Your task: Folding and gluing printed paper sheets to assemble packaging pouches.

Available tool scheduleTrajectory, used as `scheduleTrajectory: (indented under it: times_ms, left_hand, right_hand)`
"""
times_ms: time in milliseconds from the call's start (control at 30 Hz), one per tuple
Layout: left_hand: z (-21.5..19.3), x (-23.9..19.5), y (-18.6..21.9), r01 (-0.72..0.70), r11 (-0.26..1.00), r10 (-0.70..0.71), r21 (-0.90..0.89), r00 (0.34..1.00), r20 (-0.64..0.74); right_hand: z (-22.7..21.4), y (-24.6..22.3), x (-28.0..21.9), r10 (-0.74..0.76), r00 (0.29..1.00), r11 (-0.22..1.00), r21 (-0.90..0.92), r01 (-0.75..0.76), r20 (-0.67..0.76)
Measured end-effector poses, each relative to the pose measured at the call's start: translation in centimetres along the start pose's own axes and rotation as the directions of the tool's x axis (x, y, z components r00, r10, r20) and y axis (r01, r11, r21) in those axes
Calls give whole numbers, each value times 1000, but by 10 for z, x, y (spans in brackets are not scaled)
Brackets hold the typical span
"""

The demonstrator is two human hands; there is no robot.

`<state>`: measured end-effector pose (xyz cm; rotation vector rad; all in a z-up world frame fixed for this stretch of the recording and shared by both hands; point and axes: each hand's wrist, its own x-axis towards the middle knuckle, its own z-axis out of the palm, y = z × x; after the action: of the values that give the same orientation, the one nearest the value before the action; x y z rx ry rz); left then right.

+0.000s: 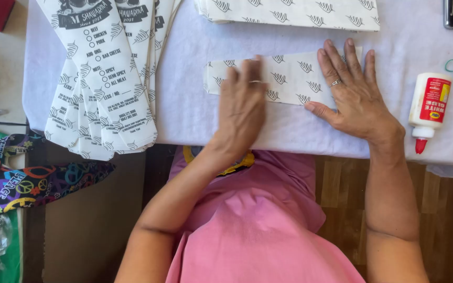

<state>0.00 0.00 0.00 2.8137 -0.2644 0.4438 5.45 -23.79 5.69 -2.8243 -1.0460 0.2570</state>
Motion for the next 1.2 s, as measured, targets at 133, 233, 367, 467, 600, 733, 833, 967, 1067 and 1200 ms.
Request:
scheduleTrajectory:
  times_ms: [133,233,367,467,600,733,833,967,1067,1200]
  left_hand:
    - [-33,-24,-37,161,986,-160,31,987,-31]
    - [-54,-32,-45,196,980,-196,44,981,1]
    - [-49,-31,-28,69,998,-67,17,993,-98]
    - [-38,-37,-16,-203,955,206,-216,978,-9]
    - [-35,-42,-11,-293,942,308,-166,949,72]
    - [-42,-47,-6,-305,945,315,-115,946,81]
    - [-54,-60,0,-312,946,317,-90,947,50]
    - [-73,-81,-2,-417,905,416,-79,909,-28]
    - [-98,-79,-19,-283,859,273,-426,958,-84]
    - [-137,-64,-68,280,722,-369,-633,929,-10]
  right_hand:
    - [-3,0,-3,59,998,998,6,-59,-8]
    - [-7,-11,-9,142,989,989,24,-143,42]
    - [-3,-53,-13,63,997,997,33,-64,41]
    - [7,-85,-25,-91,996,995,28,92,-9]
    - [5,-66,-50,9,996,1000,-4,-9,92]
    - [-6,-41,-84,114,992,993,-24,-113,50]
    - [-12,-27,-89,391,905,918,-137,-371,169]
    - [-17,-5,-63,147,916,947,-215,-239,-373]
    - [-27,-2,-14,-29,845,987,-151,-62,-534]
    - [-32,0,45,-229,842,963,-240,123,-488]
